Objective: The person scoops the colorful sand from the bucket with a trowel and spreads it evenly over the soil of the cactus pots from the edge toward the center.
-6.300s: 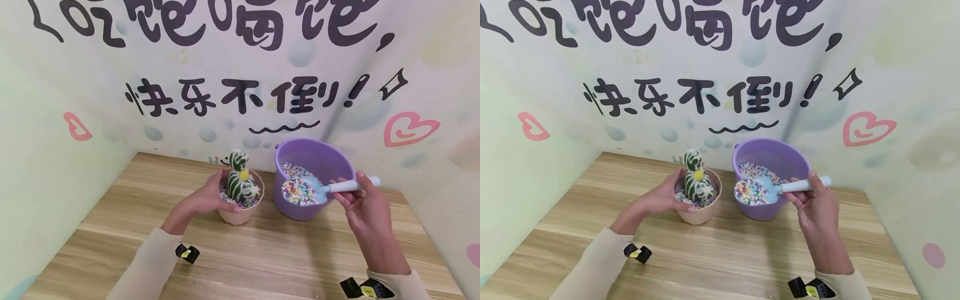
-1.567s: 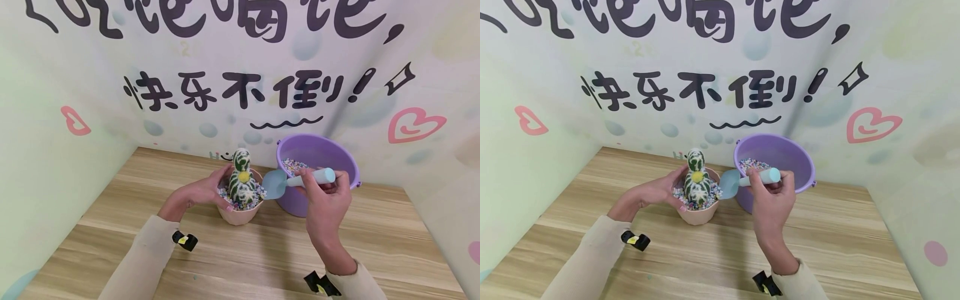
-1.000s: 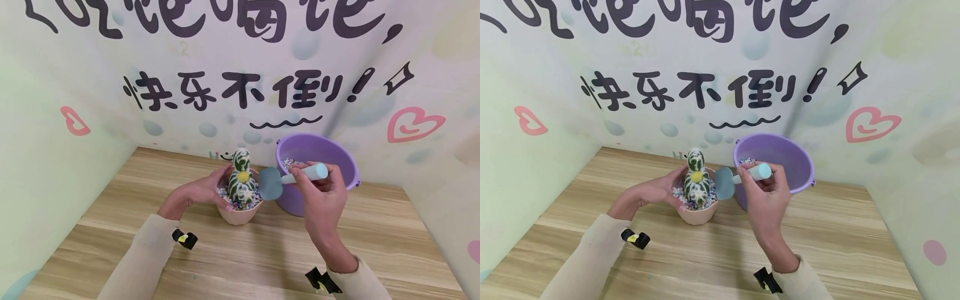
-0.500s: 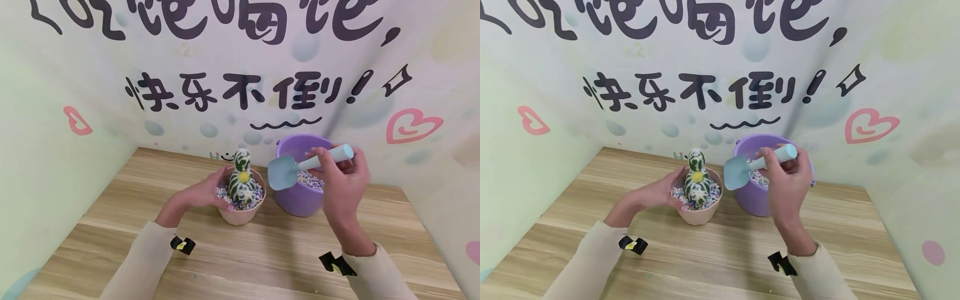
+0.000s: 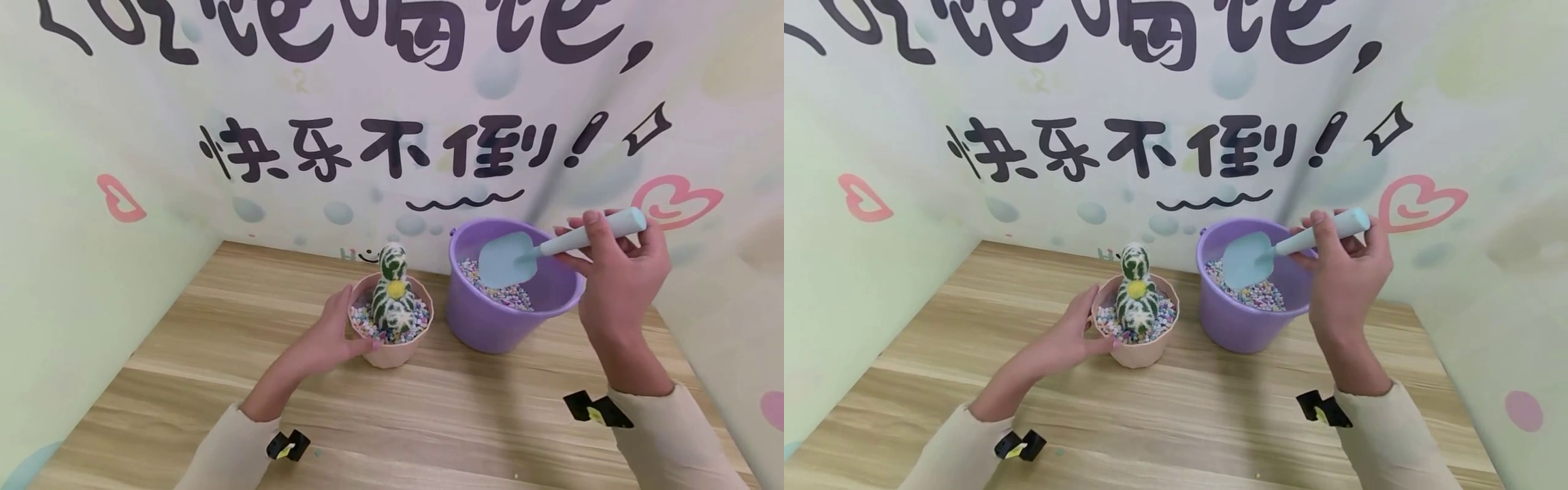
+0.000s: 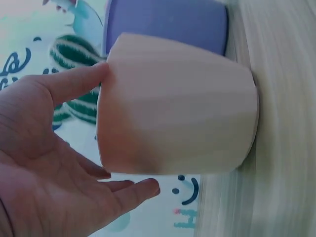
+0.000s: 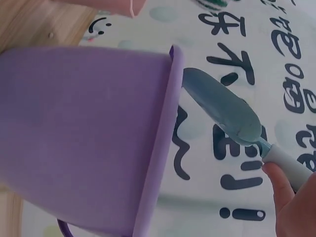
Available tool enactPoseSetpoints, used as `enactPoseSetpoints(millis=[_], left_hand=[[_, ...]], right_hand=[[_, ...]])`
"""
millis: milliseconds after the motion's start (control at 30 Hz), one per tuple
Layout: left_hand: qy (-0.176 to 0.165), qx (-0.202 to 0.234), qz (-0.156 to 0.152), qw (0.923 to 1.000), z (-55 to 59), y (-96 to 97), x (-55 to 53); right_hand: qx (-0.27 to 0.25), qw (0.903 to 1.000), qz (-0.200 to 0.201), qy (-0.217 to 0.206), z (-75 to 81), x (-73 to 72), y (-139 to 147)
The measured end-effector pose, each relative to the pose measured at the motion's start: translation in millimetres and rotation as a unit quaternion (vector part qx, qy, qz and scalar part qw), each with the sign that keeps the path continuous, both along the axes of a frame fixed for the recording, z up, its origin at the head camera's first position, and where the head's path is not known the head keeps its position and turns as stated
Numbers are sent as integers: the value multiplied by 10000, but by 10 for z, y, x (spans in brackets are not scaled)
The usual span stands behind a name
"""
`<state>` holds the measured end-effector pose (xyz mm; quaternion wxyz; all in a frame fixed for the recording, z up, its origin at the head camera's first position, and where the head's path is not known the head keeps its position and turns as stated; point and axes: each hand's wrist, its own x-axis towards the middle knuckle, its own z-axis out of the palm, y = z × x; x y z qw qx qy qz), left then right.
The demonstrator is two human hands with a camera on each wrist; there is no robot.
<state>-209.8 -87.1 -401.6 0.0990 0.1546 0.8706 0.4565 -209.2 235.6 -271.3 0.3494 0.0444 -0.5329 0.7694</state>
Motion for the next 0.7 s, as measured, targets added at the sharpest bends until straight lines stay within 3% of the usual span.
enactPoseSetpoints(millis=[167,300,533,700], left_hand=[[271,119,326,9990,7,122,78],[437,178,778,9959,11,237,104],[871,-247,1586,9832,-60,431,118],[968,-377,1824,9777,-83,486,126]], right_hand=[[-396,9983,283,-326,36,-89,157],[-548,9960,490,-508,56,-157,223],[-500,9936,610,-813,53,-304,253],[-259,9921,557,-1093,-5,-434,275]])
